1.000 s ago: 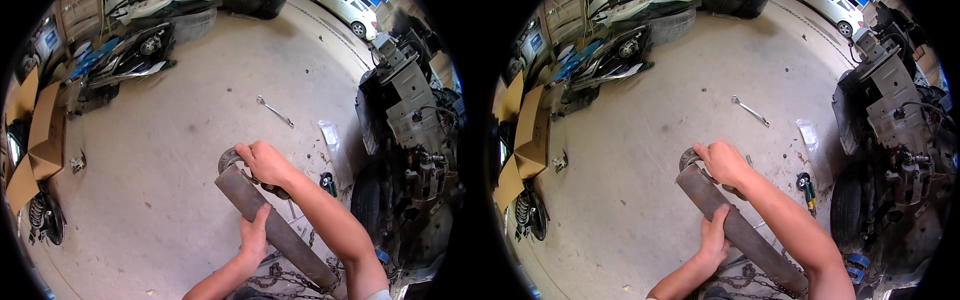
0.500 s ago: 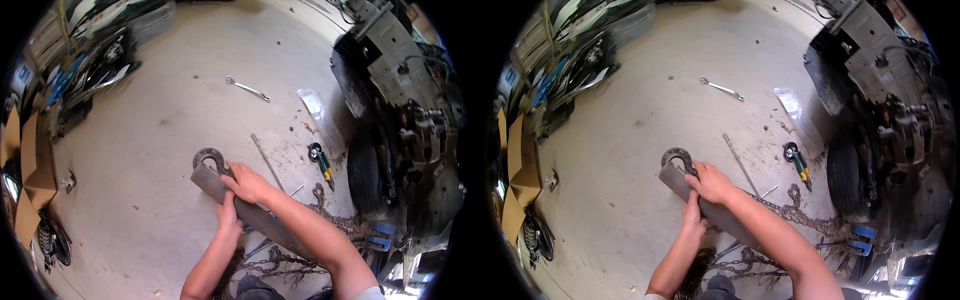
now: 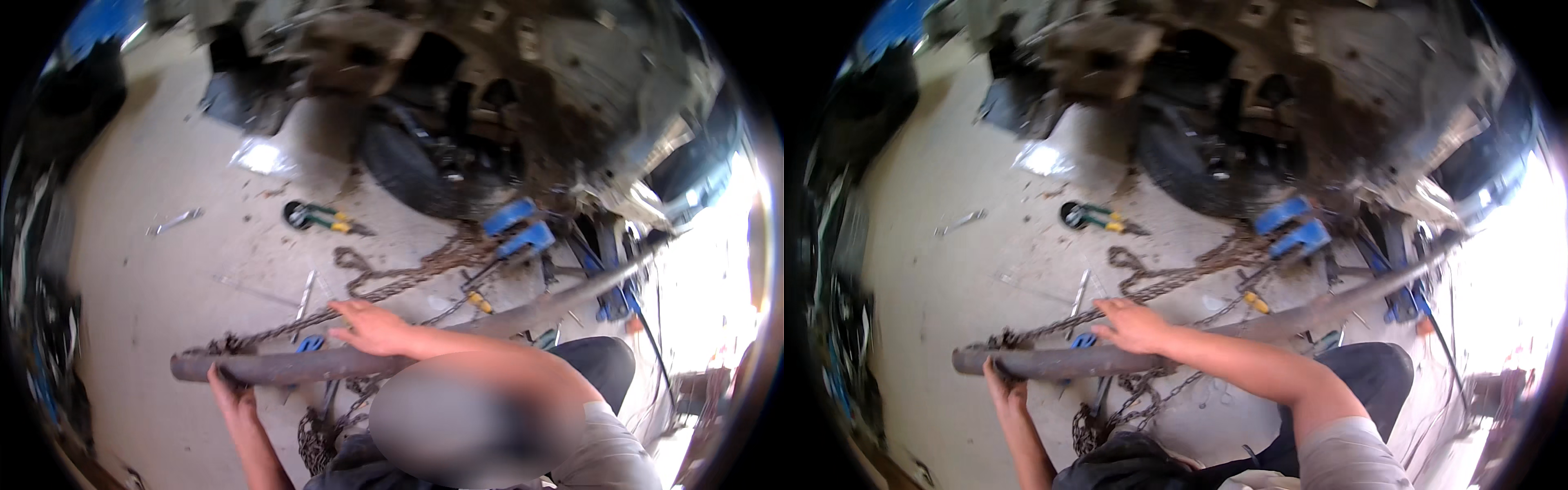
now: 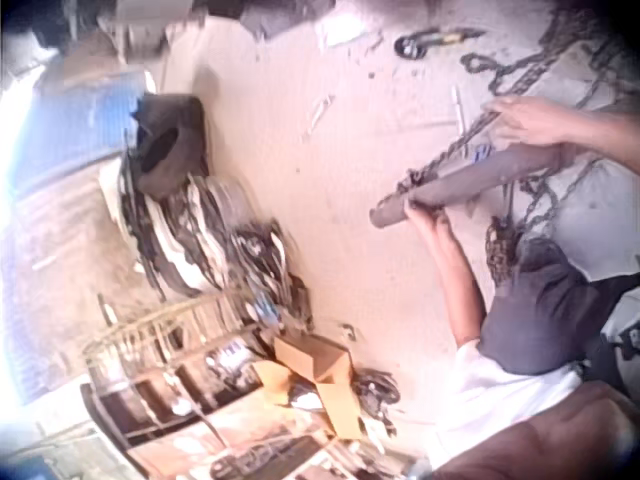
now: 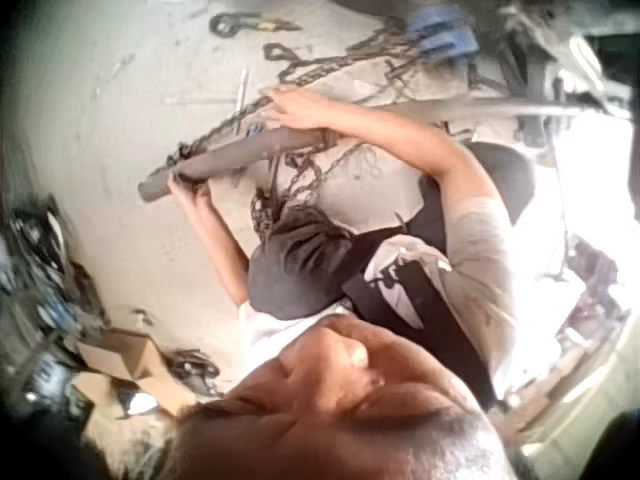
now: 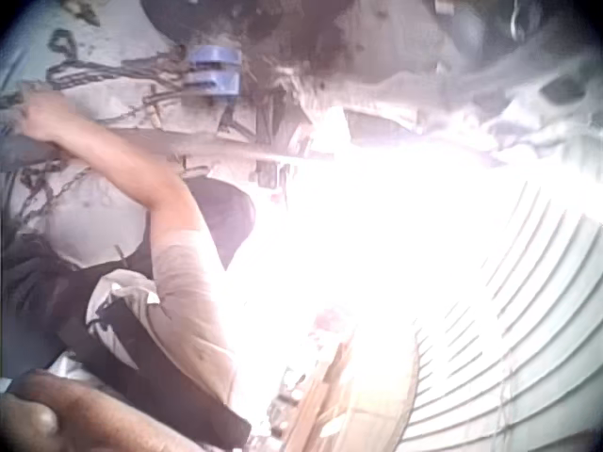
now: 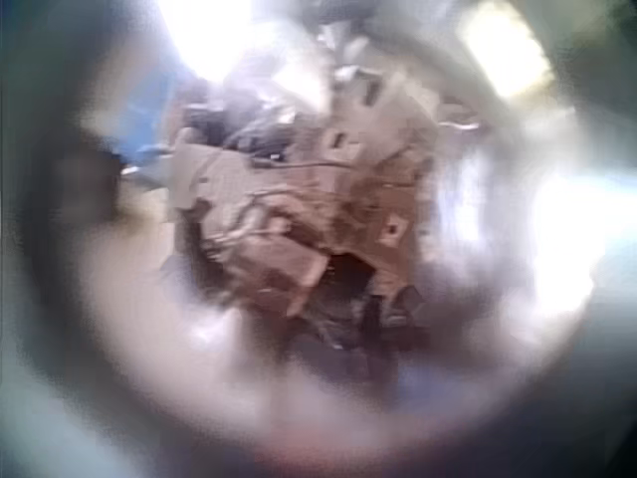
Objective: The person works on a white car in a garage, using a chain puller and metal bar to straighten the undercarriage. They attach chains to the car frame, pull the chain to apply tension, and use a hammer to adjust the frame. The person also retrieves a long metal bar from a shelf and places it inside the car.
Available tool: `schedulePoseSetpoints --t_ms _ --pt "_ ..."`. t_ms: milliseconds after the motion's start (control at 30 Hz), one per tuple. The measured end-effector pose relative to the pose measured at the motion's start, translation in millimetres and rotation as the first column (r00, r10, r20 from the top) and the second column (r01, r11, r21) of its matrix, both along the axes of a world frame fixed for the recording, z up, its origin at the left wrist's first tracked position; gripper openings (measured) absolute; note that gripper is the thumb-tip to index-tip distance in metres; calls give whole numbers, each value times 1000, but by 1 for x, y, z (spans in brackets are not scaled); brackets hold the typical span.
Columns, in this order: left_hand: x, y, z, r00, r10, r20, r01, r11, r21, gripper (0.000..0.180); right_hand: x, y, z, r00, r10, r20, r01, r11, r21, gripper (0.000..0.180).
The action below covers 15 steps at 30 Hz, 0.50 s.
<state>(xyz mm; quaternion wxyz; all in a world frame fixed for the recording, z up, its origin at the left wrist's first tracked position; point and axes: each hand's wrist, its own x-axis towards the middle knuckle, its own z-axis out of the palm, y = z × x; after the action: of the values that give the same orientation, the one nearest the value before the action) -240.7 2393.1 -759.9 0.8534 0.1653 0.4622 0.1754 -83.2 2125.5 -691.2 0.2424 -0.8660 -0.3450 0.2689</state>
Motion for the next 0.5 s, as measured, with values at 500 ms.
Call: schedulePoseSetpoints --t_ms 500 --pt "30 -142 93 582 -375 -722 765 553 329 45 26 -127 39 468 -710 -526 735 -18 678 17"
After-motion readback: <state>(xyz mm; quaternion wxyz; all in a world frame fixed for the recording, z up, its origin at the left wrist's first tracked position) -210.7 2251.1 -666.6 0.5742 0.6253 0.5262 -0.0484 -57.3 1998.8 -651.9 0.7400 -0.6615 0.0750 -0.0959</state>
